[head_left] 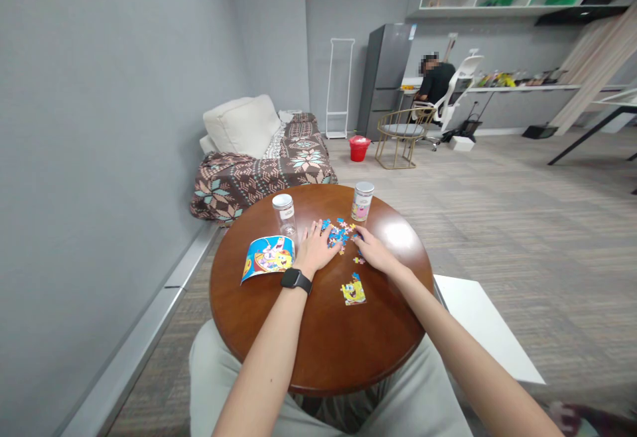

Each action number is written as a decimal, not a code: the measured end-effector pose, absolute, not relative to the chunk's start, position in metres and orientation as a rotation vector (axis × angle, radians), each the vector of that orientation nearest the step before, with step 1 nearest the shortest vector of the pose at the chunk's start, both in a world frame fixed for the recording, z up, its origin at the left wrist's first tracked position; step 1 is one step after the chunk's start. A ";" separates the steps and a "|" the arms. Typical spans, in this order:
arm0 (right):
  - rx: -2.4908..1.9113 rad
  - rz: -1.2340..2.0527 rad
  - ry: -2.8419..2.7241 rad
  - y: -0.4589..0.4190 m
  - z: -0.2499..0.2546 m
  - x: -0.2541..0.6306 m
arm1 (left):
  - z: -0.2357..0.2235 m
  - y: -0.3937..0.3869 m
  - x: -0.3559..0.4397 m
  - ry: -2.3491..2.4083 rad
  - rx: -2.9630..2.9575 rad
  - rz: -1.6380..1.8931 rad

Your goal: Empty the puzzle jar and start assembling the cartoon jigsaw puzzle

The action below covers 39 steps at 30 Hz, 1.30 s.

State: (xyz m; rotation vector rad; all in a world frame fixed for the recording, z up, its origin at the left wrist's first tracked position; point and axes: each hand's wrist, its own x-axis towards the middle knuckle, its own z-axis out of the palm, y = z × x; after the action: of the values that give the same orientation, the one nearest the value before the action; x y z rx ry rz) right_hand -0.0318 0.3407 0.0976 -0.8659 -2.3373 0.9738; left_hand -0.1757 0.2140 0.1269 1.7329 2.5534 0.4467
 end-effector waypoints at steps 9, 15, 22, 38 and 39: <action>-0.705 0.675 -2.487 0.346 0.130 -0.091 | 0.123 0.216 -0.180 2.663 1.649 0.468; -0.751 0.879 -2.457 0.354 0.123 -0.096 | 0.124 0.216 -0.180 2.689 1.613 0.472; -0.703 1.134 -2.271 0.358 0.122 -0.083 | 0.127 0.217 -0.180 2.620 1.556 0.594; -0.326 0.813 -2.505 0.352 0.113 -0.086 | 0.130 0.216 -0.180 2.613 1.474 0.821; -0.324 0.810 -2.509 0.352 0.113 -0.086 | 0.130 0.216 -0.181 2.611 1.475 0.826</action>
State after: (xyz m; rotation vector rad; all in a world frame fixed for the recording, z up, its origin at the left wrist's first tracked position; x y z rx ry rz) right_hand -0.0857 0.3520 0.1127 -0.3241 -2.5089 0.8100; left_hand -0.1812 0.2162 0.1295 1.4749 2.6107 0.8262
